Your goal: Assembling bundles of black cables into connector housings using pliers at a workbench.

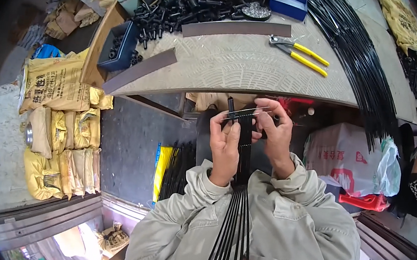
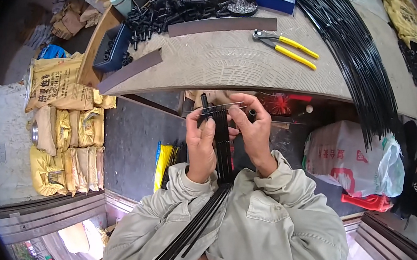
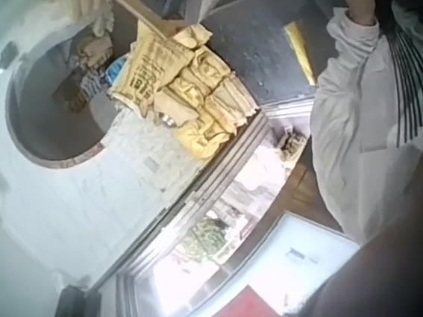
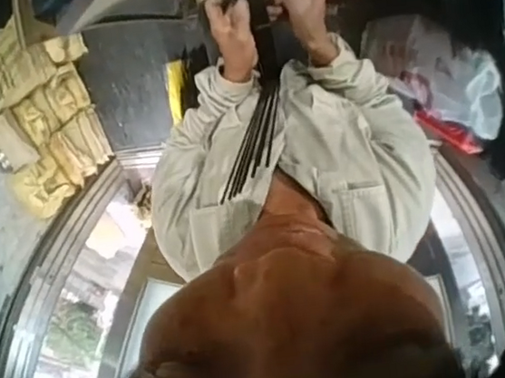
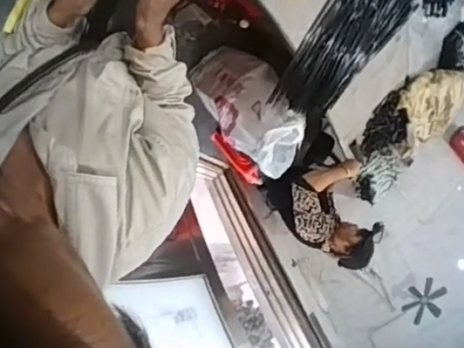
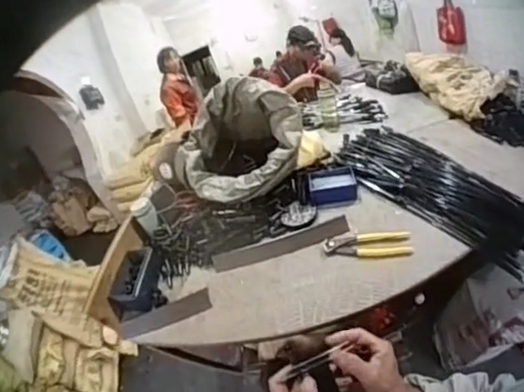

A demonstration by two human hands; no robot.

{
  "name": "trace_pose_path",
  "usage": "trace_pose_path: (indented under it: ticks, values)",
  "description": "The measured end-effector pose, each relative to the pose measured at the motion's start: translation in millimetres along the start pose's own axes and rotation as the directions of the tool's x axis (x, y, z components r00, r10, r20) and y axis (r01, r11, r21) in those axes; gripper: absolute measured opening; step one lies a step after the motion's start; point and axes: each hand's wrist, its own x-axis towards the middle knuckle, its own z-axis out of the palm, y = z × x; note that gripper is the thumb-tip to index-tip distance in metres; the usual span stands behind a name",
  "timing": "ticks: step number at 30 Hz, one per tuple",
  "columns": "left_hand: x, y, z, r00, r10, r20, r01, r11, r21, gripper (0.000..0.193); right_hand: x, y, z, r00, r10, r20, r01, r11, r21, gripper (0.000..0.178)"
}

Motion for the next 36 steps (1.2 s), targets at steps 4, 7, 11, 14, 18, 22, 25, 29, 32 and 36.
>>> trace_pose_path:
  ticks: [4,7,11,14,18,22,25,29,32,36]
  values:
    - [-5,1,0,1.000,0.006,0.006,-0.006,1.000,0.020,0.025,-3,6,-6,0.993,0.113,0.037,-0.116,0.989,0.096,0.027]
    - [-7,-2,1,1.000,-0.007,0.007,0.007,1.000,-0.004,0.026,-8,7,-5,0.997,0.078,-0.005,-0.077,0.990,0.116,0.025]
    - [-11,-2,-1,1.000,0.005,-0.028,-0.004,0.999,0.037,0.029,-16,3,3,0.989,0.140,-0.052,-0.128,0.972,0.196,0.020]
    - [-8,-6,-4,0.998,0.043,-0.040,-0.042,0.998,0.039,0.030,-17,1,7,0.985,0.145,-0.096,-0.124,0.972,0.202,0.020]
    - [-7,-4,-1,0.999,0.031,-0.037,-0.030,0.999,0.023,0.029,-13,1,4,0.987,0.130,-0.090,-0.115,0.982,0.152,0.024]
    - [-10,-3,-2,0.998,0.026,-0.055,-0.024,0.999,0.027,0.027,-15,2,2,0.991,0.103,-0.081,-0.093,0.989,0.117,0.024]
    - [-6,-4,-1,0.998,0.036,-0.046,-0.035,0.999,0.023,0.025,-11,3,2,0.991,0.105,-0.089,-0.094,0.989,0.118,0.024]
    - [-6,-3,-1,0.999,0.034,-0.018,-0.033,0.999,0.006,0.025,-9,9,-1,0.993,0.110,-0.033,-0.101,0.974,0.202,0.023]
    - [-5,-5,-1,0.996,0.065,-0.068,-0.064,0.998,0.015,0.024,-11,4,2,0.998,0.054,0.017,-0.054,0.998,-0.014,0.021]
    - [-2,1,-9,0.993,0.084,-0.082,-0.082,0.996,0.029,0.023,-6,12,2,0.978,0.030,0.208,0.017,0.974,-0.224,0.013]
